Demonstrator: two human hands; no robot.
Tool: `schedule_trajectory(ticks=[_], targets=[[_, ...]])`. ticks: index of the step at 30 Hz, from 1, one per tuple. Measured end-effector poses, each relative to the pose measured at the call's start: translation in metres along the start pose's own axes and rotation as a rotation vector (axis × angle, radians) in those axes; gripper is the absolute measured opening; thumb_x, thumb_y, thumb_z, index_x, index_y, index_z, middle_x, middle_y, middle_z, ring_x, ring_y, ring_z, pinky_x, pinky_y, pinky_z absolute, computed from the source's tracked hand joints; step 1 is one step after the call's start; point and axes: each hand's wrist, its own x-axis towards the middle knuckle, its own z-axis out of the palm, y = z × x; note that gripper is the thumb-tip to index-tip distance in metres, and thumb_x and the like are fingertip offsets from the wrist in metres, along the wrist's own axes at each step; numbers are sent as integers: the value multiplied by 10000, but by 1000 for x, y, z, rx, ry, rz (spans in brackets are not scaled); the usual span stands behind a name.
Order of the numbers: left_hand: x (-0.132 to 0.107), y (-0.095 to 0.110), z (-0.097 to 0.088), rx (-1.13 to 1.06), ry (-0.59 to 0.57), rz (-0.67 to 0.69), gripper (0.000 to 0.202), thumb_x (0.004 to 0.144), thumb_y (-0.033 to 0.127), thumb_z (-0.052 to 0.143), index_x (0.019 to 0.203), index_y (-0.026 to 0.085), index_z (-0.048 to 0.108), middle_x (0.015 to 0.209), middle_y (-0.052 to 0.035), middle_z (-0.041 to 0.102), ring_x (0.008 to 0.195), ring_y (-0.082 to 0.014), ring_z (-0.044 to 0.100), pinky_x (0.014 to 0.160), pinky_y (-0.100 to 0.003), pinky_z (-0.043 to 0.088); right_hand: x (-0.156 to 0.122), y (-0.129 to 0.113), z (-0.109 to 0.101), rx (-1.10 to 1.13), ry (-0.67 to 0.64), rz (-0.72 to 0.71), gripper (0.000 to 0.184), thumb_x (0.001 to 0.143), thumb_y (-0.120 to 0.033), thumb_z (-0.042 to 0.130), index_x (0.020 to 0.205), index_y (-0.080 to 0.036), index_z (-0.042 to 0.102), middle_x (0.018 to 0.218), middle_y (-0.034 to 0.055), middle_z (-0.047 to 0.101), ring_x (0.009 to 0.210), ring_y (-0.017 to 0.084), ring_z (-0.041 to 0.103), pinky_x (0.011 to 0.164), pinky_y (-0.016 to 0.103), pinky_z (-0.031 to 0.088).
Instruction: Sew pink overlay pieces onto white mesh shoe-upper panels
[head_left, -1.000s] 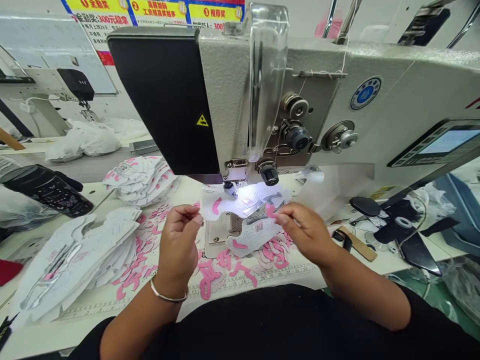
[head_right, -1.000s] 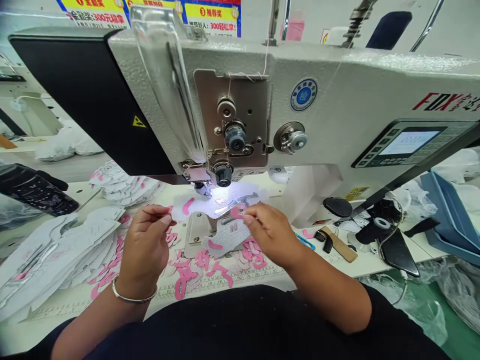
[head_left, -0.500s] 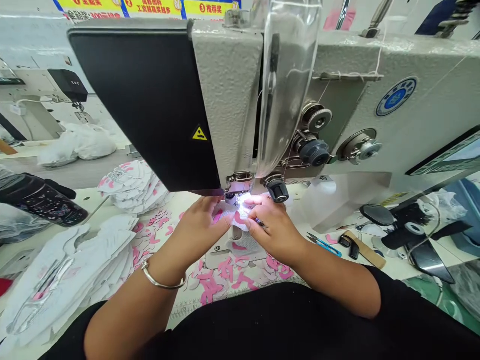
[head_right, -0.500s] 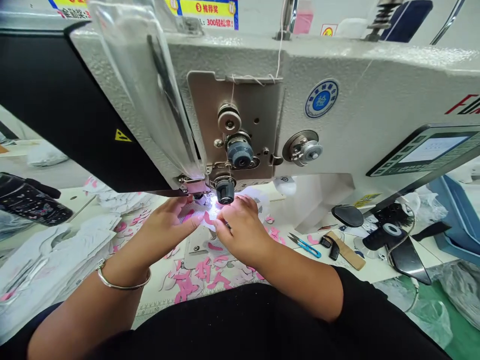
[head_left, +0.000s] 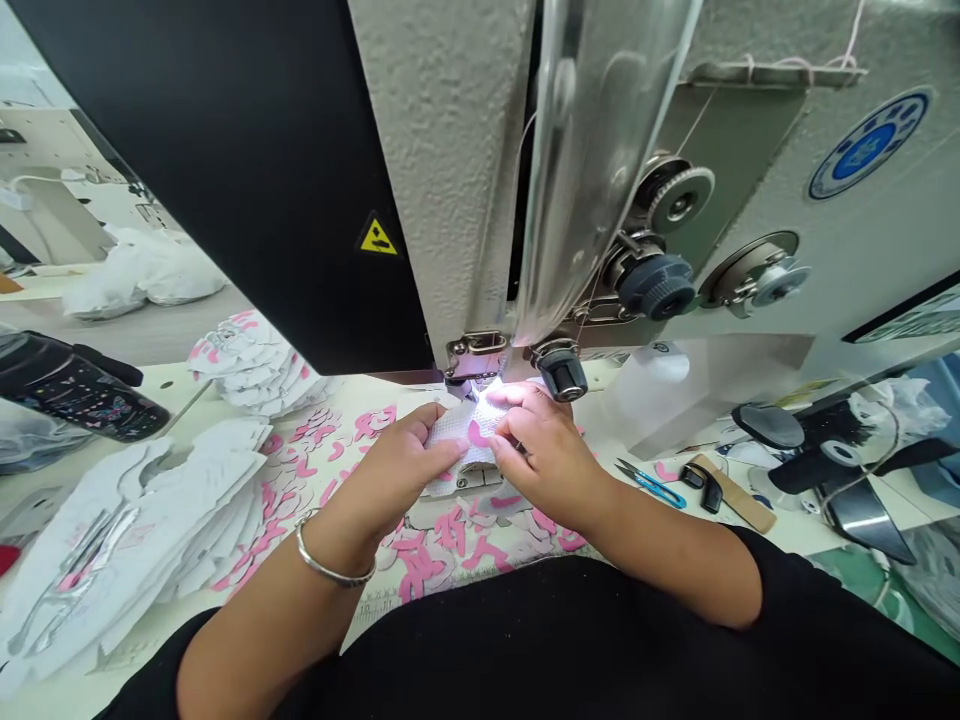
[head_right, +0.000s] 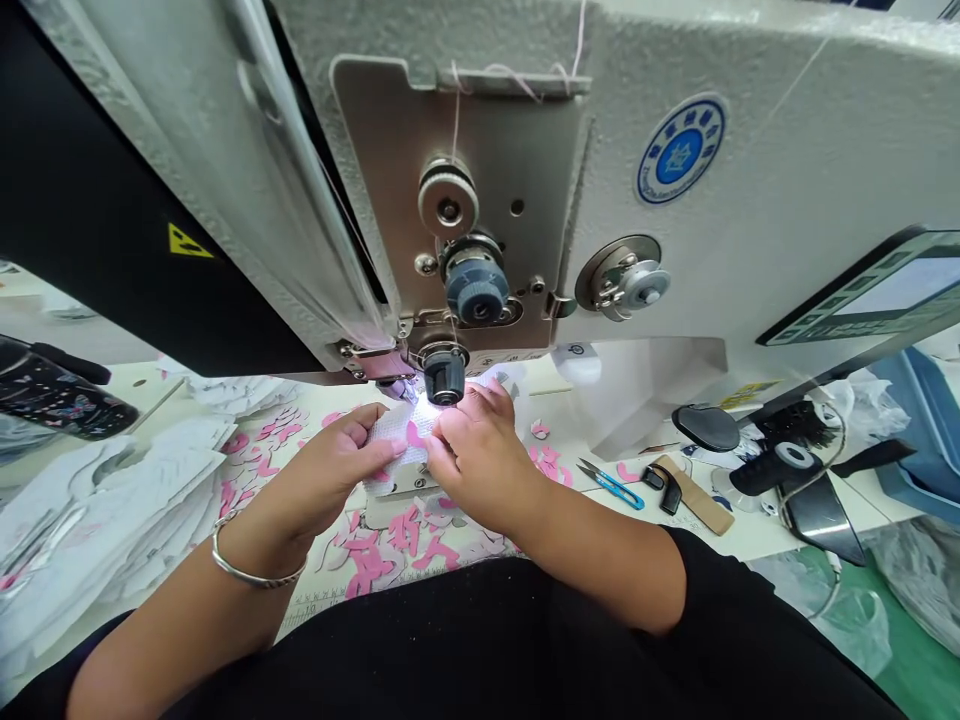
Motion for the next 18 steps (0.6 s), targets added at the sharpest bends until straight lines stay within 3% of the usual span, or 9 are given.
schedule_trajectory(ticks=[3,9,13,18], targets=[[0,-4,-1,-13,-72,-63,236,708,321,702,896,184,664,739,-12,645,607,-159,558,542,-254,424,-1,0,1,-6,-1,0,151,906,-220,519,786,-209,610,1117,97,577,1188,269,480,1100,531,333],[1,-7,1,-131,-86,-74,182,746,314,694,849,193,605,725,29,579,604,-117,518,533,-218,399,-10,2,-3,-19,60,-6,121,884,-225,557,779,-212,617,1229,101,522,1263,293,427,1075,528,330],[0,-7,3,-200,-80,-71,211,747,307,715,882,179,616,764,13,603,644,-121,547,556,-214,430,-15,4,-5,13,149,-11,129,911,-243,546,814,-213,625,1180,98,519,1165,266,483,1019,475,385],[-1,-10,5,-243,-94,-69,234,757,285,715,946,171,639,786,4,625,644,-116,550,558,-206,438,-13,3,0,37,125,28,114,894,-247,573,794,-213,615,1168,93,520,1143,276,483,1015,494,391]])
